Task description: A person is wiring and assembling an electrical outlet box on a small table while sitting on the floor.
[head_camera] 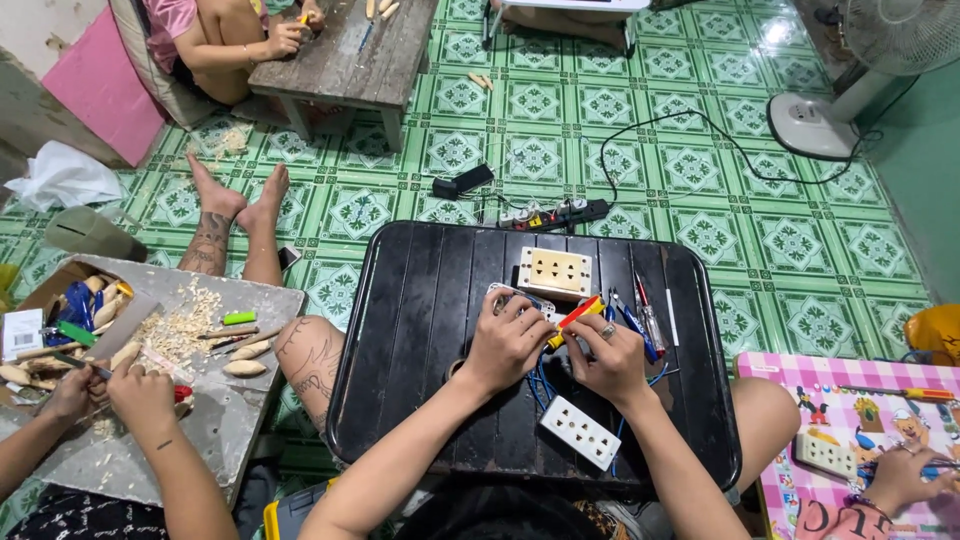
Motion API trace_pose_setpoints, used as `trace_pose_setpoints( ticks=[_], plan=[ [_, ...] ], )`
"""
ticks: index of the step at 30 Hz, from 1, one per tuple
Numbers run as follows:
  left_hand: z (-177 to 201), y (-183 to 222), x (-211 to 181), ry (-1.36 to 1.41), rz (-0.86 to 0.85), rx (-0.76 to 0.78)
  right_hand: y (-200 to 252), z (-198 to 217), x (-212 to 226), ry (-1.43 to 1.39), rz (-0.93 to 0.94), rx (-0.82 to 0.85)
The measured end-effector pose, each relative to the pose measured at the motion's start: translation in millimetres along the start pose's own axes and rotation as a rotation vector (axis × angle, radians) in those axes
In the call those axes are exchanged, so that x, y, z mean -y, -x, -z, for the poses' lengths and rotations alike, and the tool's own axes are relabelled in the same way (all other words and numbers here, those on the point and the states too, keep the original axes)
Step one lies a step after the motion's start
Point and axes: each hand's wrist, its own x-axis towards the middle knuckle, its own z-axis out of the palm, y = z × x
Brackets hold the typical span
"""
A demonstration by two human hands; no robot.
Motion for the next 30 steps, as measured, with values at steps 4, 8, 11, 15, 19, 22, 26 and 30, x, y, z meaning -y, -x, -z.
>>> trace_pose_setpoints(
  ticks=[4,8,11,15,19,22,26,30],
  plan=[
    [-1.1,0.3,2.3,-0.004,-0.014,-0.023,2.3,-0.7,0.2,-0.048,-0.056,0.06],
    [-1.6,1.6,5.4,-0.034,-0.055,-0.028,2.6,-3.7,2.9,-0.367,-0.301,0.096],
    [-1.2,1.3,6.8,-0.044,-0.079,-0.042,3.7,-9.7,2.9,-0.505,-0.41,0.104],
    [-1.0,0.6,8.1,-0.059,-0.101,-0.04,2.0,-9.4,4.1,-0.68,-0.544,0.129],
    [-2.4,0.9,8.6,-0.038,-0.056,-0.013,2.0,-7.2,2.1,-0.51,-0.424,0.092],
    [-3.6,2.3,8.0,-0.002,-0.033,-0.003,9.9,-8.0,-5.9,-0.326,-0.263,0.081],
    [-2.8,1.9,4.5,0.031,-0.033,0.002,21.2,-7.9,-12.8,-0.167,-0.134,0.065],
    [-9.7,6.4,8.2,0.018,-0.048,0.0,32.9,-16.4,-18.1,-0.211,-0.197,0.079]
  ],
)
